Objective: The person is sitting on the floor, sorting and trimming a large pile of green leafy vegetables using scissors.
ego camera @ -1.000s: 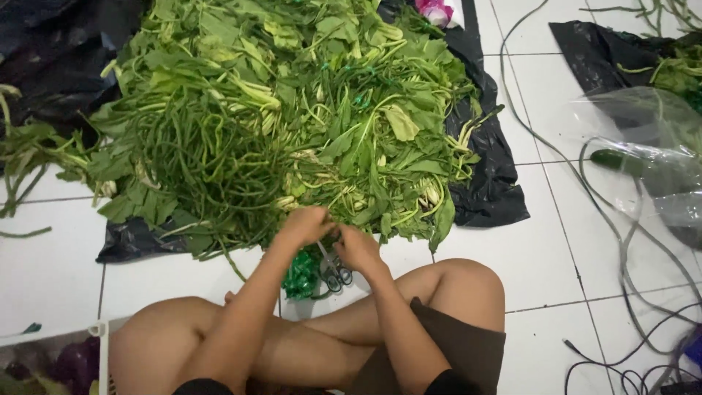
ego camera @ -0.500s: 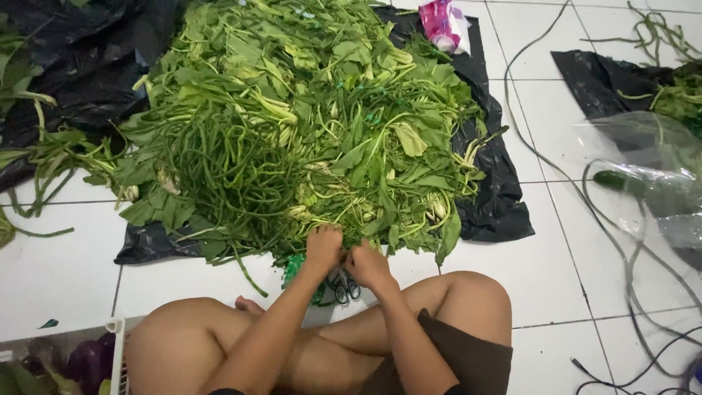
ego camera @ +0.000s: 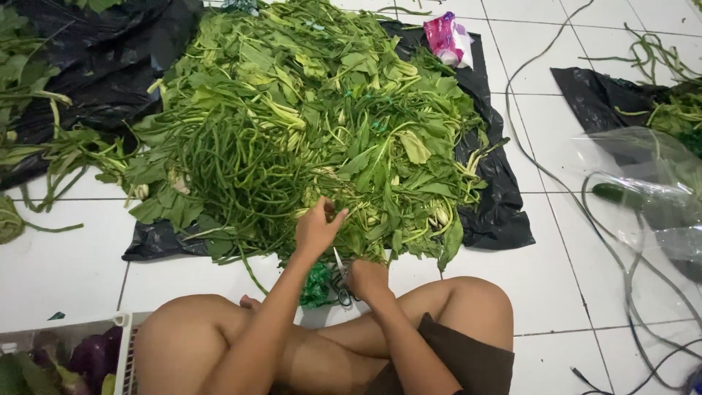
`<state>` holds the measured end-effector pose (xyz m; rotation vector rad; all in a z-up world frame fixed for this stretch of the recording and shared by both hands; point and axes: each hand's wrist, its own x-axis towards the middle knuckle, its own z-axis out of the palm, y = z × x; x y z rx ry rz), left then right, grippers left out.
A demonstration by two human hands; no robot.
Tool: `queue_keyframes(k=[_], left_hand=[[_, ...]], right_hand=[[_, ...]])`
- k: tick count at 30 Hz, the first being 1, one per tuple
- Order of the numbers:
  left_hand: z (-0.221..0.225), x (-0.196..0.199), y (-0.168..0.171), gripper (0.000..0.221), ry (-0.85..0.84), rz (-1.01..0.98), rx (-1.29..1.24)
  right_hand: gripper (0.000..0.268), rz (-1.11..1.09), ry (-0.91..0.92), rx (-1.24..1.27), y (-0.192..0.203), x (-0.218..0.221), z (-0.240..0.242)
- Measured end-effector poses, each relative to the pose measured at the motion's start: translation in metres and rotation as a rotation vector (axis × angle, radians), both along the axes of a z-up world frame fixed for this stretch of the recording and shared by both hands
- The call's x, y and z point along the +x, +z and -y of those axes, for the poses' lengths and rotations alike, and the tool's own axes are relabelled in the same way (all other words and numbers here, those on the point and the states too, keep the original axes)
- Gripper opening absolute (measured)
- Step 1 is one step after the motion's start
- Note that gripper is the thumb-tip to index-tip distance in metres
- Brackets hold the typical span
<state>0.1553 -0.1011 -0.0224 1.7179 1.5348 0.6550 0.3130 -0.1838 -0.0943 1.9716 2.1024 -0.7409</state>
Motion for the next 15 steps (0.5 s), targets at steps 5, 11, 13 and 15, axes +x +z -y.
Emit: queue_keyframes(k=[5, 11, 13, 15], left_hand=[[-0.008, -0.004, -0.008, 0.051, 0.089, 0.341, -0.108], [0.005, -0.01, 0.01, 0.046, 0.09, 0.628, -0.201], [0.007, -0.012, 0.007, 0.042, 0.119, 0.751, -0.243], [0.01, -0.018, 0.002, 0.045, 0.165, 0.767, -0.26]], right_hand=[[0.034, -0.004, -0.075, -0.07, 0.0, -0.008, 0.006], [0.011, 0.15, -0.038, -0.126, 0.021, -0.012, 0.009], [0.008, 0.121, -0.04, -0.108, 0.026, -0.01, 0.013], [0.005, 0.109, -0.042, -0.111, 0.036, -0.012, 0.016]])
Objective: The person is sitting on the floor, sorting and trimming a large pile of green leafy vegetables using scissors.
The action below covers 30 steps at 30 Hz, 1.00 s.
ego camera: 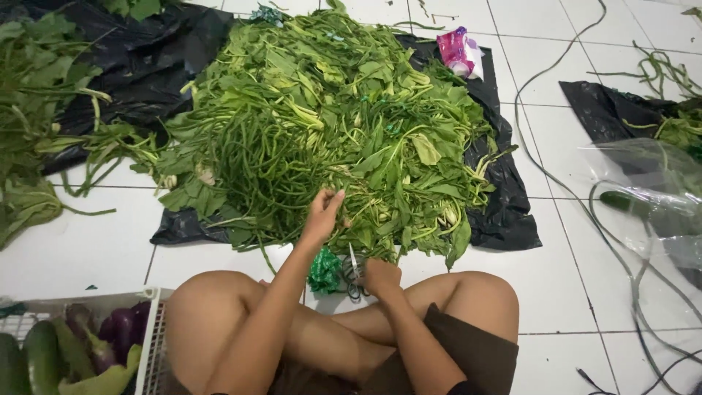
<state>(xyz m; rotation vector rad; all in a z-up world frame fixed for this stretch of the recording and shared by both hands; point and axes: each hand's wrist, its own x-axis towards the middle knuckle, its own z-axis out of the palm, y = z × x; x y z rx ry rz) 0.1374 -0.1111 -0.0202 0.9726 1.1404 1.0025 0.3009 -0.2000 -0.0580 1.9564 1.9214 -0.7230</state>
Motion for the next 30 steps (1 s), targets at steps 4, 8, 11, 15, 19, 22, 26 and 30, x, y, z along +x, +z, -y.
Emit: queue_keyframes(k=[4, 8, 11, 15, 19, 22, 26, 30], left_hand=[[0.006, -0.015, -0.029, 0.04, 0.098, 0.121, -0.072], [0.038, -0.027, -0.002, 0.037, 0.214, 0.155, -0.177], [0.048, -0.036, 0.002, 0.036, 0.218, 0.149, -0.198], [0.067, -0.022, 0.026, 0.032, 0.279, 0.281, -0.212], [0.087, -0.01, 0.059, 0.033, 0.268, 0.328, -0.212], [0.093, -0.002, 0.062, 0.038, 0.184, 0.364, -0.171], [0.106, 0.006, 0.08, 0.04, 0.138, 0.399, -0.131], [0.106, 0.011, 0.082, 0.042, 0.156, 0.504, -0.104]], right_hand=[[0.025, -0.014, -0.023, -0.01, -0.002, -0.002, 0.012], [0.033, -0.001, -0.053, -0.008, -0.021, 0.002, 0.021], [0.039, -0.022, -0.092, 0.093, -0.029, 0.0, 0.022], [0.039, -0.028, -0.099, 0.081, -0.036, -0.001, 0.029], [0.028, 0.068, -0.075, 0.114, -0.045, -0.005, 0.031], [0.028, 0.06, -0.153, 0.117, -0.049, -0.001, 0.034], [0.034, 0.042, -0.128, 0.199, -0.006, -0.009, 0.054], [0.031, -0.21, -0.283, 0.145, 0.024, -0.006, 0.057]])
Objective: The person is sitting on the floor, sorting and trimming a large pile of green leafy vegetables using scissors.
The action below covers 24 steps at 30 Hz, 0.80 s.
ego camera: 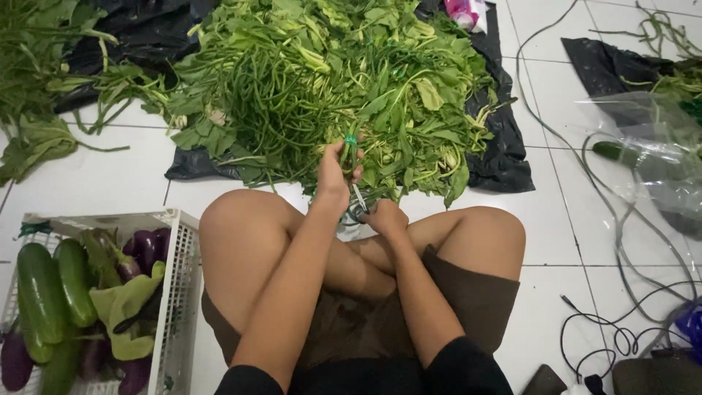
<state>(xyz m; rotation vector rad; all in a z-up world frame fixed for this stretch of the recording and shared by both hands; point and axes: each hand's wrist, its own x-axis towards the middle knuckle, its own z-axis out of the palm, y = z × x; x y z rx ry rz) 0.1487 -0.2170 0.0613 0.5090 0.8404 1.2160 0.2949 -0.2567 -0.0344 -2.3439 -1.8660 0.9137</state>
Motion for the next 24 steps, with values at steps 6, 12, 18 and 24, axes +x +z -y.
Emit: queue_keyframes(k=[6, 12, 18, 24], left_hand=[[-0.008, 0.009, -0.005, 0.044, 0.044, 0.076, 0.068], [-0.02, 0.013, -0.026, 0.049, 0.069, 0.037, 0.119], [-0.042, 0.015, -0.052, 0.048, 0.031, -0.001, 0.153], [-0.066, 0.009, -0.087, 0.047, 0.03, 0.014, 0.124]], right_hand=[[0.023, -0.59, -0.168, 0.213, 0.016, 0.023, -0.013], [0.035, -1.181, -0.014, 0.302, 0.051, 0.035, -0.001], [0.04, -1.408, 0.193, 0.229, 0.053, 0.042, -0.002], [0.035, -1.335, 0.213, 0.088, 0.05, 0.029, -0.019]])
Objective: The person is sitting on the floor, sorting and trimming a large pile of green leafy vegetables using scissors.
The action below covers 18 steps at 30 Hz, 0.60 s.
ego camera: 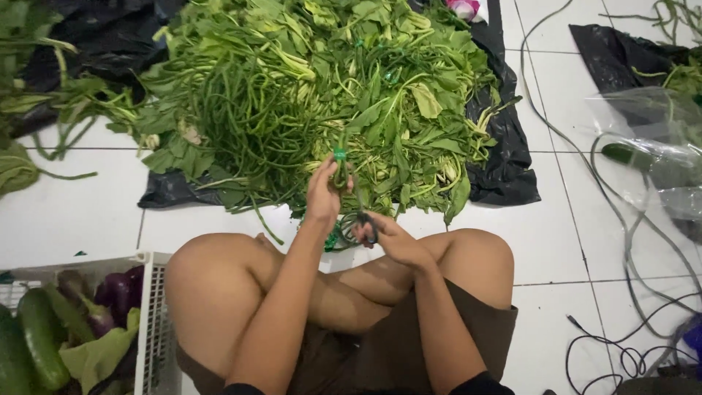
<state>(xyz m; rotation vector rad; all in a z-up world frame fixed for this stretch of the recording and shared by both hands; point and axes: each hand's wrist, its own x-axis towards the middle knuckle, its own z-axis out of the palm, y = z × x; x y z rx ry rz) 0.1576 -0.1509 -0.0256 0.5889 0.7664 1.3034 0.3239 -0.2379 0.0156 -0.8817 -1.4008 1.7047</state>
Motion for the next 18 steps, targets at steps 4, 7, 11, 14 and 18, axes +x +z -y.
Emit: queue_keyframes(k=[4, 7, 11, 14, 18], left_hand=[[-0.017, -0.004, -0.021, 0.049, 0.055, -0.022, -0.025], [-0.018, -0.007, -0.015, 0.05, 0.074, 0.012, -0.072], [-0.016, -0.003, -0.009, 0.049, 0.102, 0.024, -0.063], [-0.019, 0.002, -0.002, 0.051, 0.147, 0.027, -0.091], [-0.025, 0.006, -0.026, 0.046, 0.084, 0.033, -0.024]], right_hand=[[0.033, 0.028, 0.06, -0.003, -0.01, -0.011, -0.017], [0.035, 0.019, 0.085, -0.012, -0.024, -0.015, -0.025], [0.041, 0.034, 0.119, -0.062, -0.017, -0.018, -0.026], [0.039, 0.034, 0.099, -0.069, -0.023, -0.017, -0.03], [0.042, 0.034, 0.102, -0.085, -0.025, -0.015, -0.033]])
